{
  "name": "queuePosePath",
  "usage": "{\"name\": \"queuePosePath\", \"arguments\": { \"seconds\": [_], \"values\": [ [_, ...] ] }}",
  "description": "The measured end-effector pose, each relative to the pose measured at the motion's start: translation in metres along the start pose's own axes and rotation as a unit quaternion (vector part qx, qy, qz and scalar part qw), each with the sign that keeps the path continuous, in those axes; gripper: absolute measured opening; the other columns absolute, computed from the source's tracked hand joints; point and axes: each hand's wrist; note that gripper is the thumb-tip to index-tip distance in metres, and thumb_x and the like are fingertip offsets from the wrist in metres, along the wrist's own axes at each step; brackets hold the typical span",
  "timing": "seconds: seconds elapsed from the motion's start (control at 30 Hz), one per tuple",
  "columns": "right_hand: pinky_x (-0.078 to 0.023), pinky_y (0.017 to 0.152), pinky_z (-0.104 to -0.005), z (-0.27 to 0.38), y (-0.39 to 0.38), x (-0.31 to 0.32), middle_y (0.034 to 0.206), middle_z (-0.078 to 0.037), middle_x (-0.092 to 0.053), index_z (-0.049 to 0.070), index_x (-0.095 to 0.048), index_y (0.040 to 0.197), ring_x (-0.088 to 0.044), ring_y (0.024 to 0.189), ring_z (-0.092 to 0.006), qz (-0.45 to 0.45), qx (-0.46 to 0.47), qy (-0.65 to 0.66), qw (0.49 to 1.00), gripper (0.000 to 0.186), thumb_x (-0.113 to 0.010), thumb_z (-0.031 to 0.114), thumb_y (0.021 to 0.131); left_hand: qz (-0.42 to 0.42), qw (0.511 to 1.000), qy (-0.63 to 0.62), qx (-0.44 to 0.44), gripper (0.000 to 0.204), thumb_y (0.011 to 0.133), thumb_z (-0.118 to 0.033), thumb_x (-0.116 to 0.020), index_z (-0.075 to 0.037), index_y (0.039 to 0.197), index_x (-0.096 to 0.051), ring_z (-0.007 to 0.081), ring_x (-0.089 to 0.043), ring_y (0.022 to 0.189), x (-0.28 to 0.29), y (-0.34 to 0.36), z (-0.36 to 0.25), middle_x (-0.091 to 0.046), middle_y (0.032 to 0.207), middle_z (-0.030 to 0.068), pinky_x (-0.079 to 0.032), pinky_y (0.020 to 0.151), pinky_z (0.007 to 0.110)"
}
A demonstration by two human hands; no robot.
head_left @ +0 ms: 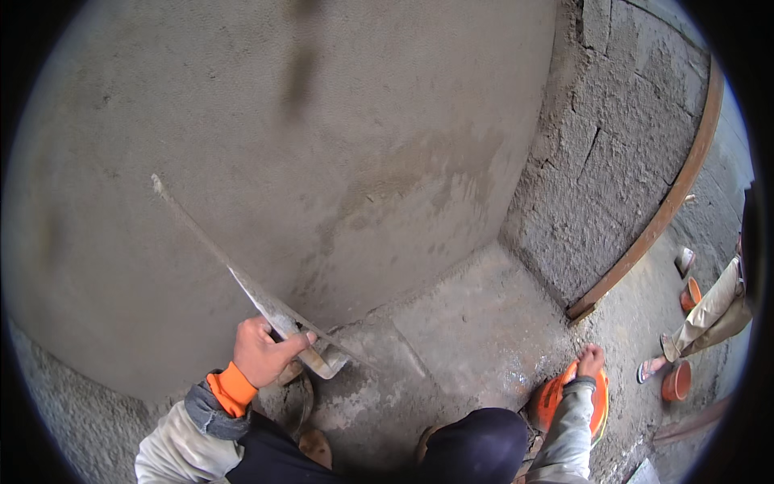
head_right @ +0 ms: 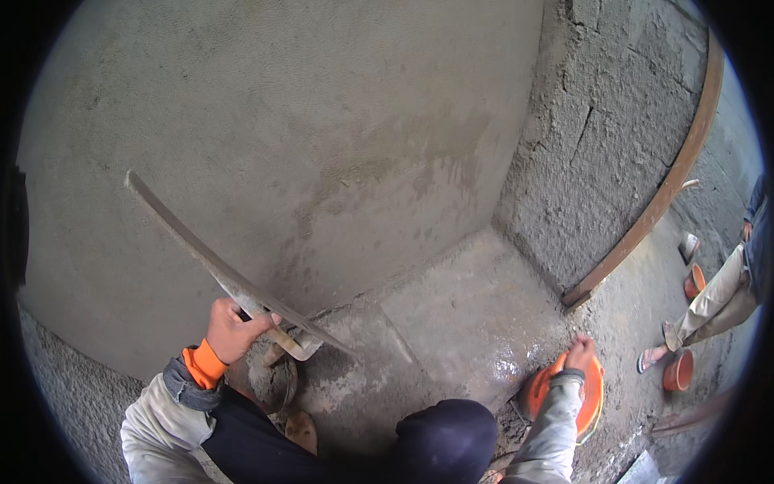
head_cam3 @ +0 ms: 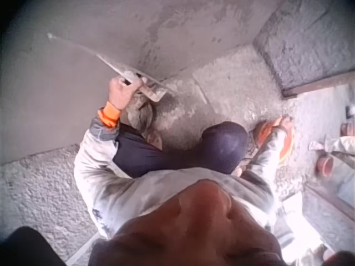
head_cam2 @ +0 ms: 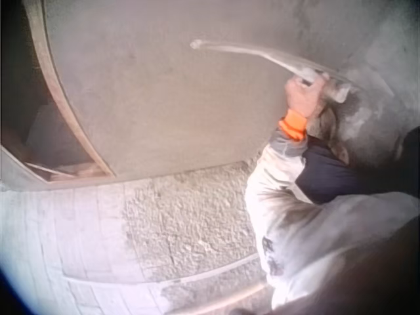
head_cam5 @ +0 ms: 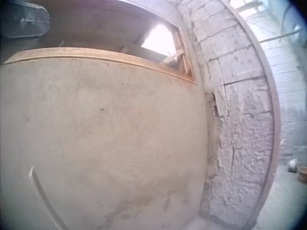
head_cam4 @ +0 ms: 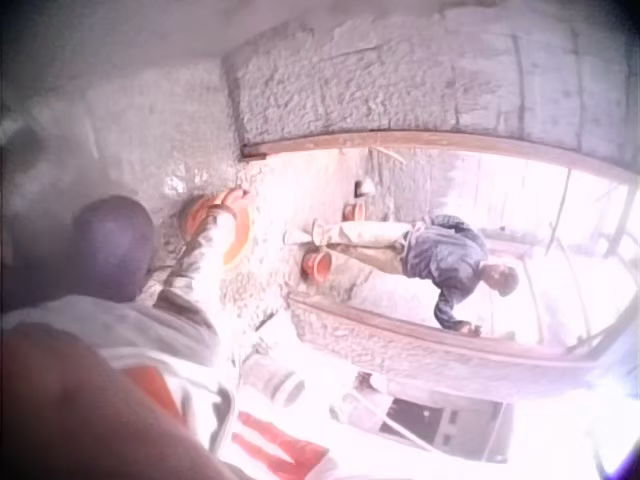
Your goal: The person applies wet plaster to a wall and floor area using a trowel, spreading the material evenly from a bucket and then smoothing the surface with a long wooden float.
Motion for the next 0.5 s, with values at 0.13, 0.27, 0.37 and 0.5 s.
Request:
{"name": "queuePosePath", "arguments": {
  "seconds": [0.13, 0.27, 0.37, 0.5],
  "values": [
    [-0.048, 0.059, -0.0398, -0.149, 0.012, 0.101, 0.084, -0.008, -0.061, 0.004, -0.055, 0.094, -0.058, 0.069, -0.0295, 0.025, -0.199, -0.535, 0.821, 0.015, -0.048, 0.011, 0.082, 0.013, 1.0, 0.008, 0.007, 0.016, 0.073, -0.012, -0.067, 0.004, 0.077, -0.065, 0.0065, -0.052, 0.058, -0.001, 0.006, 0.002, -0.062, 0.065, 0.0028, -0.042, 0.053, 0.023],
    [-0.044, 0.05, -0.0329, -0.193, 0.014, 0.111, 0.074, -0.005, -0.059, 0.007, -0.054, 0.084, -0.055, 0.06, -0.0223, -0.032, -0.318, -0.228, 0.92, 0.012, -0.045, 0.016, 0.085, -0.015, 1.0, -0.014, 0.022, 0.016, 0.072, -0.013, -0.068, 0.003, 0.075, -0.065, 0.0073, -0.055, 0.057, -0.001, 0.006, -0.001, -0.064, 0.065, 0.0049, -0.044, 0.054, 0.024],
    [-0.042, 0.043, -0.0276, -0.153, 0.025, 0.09, 0.067, -0.004, -0.057, 0.009, -0.053, 0.077, -0.053, 0.053, -0.0168, -0.152, -0.428, 0.231, 0.86, 0.017, -0.043, 0.02, 0.087, -0.032, 0.998, -0.05, 0.017, 0.016, 0.071, -0.013, -0.069, 0.003, 0.074, -0.065, 0.0076, -0.056, 0.057, 0.007, -0.001, 0.001, -0.064, 0.064, 0.0061, -0.044, 0.054, 0.024],
    [-0.038, 0.038, -0.02, -0.051, 0.023, 0.033, 0.058, 0.002, -0.052, 0.015, -0.048, 0.066, -0.047, 0.046, -0.0083, -0.1, -0.277, 0.337, 0.894, 0.027, -0.039, 0.024, 0.091, -0.056, 0.997, -0.059, 0.016, 0.016, 0.071, -0.011, -0.069, 0.003, 0.072, -0.064, 0.0065, -0.052, 0.055, 0.021, -0.01, 0.007, -0.062, 0.062, 0.0043, -0.041, 0.05, 0.023]
  ]
}}
Point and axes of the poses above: each hand's wrist, its own y-axis towards the middle knuckle, its own x-axis out of the back of the hand, z = x × y
